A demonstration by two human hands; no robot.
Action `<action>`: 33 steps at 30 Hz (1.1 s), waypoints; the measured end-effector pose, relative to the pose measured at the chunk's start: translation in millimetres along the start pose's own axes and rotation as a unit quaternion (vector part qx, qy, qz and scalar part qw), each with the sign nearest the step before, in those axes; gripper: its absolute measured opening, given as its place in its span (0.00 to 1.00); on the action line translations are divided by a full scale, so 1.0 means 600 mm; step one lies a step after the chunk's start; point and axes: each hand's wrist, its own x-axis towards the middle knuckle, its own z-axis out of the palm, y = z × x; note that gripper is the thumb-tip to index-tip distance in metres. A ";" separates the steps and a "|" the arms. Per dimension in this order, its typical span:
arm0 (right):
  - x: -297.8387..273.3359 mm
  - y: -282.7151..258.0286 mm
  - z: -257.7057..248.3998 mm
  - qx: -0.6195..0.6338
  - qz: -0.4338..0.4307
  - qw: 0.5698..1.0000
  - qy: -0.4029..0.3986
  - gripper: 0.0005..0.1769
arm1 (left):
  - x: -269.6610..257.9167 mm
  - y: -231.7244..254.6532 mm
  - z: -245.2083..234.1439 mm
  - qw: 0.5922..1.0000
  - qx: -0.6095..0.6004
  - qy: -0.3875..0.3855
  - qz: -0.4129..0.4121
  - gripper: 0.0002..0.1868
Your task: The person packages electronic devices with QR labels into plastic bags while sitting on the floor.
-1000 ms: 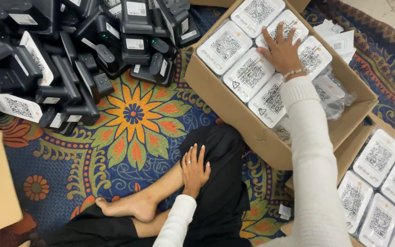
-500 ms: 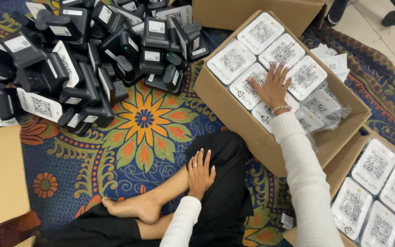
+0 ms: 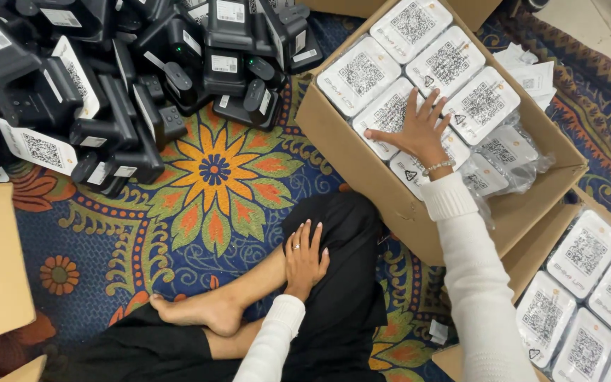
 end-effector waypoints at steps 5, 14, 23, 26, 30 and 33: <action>0.011 0.003 -0.001 -0.002 0.019 1.000 -0.023 0.91 | -0.002 0.001 0.000 1.000 0.015 -0.004 0.000 0.36; -0.013 -0.015 0.039 -0.027 0.027 0.999 0.036 0.79 | -0.008 0.007 -0.003 0.999 0.027 0.028 0.007 0.34; -0.130 -0.046 0.107 0.087 0.039 0.975 0.201 0.57 | -0.093 -0.052 -0.038 0.999 0.047 0.027 -0.005 0.37; -0.153 -0.039 0.153 0.035 -0.011 0.979 0.200 0.55 | -0.140 -0.117 -0.048 0.996 0.084 -0.034 -0.014 0.37; -0.201 -0.078 0.193 -0.021 -0.100 0.963 0.251 0.57 | -0.181 -0.170 -0.073 0.990 0.093 -0.080 -0.070 0.33; -0.231 -0.108 0.245 -0.115 -0.131 0.941 0.289 0.54 | -0.190 -0.174 -0.082 0.992 0.080 -0.073 -0.070 0.32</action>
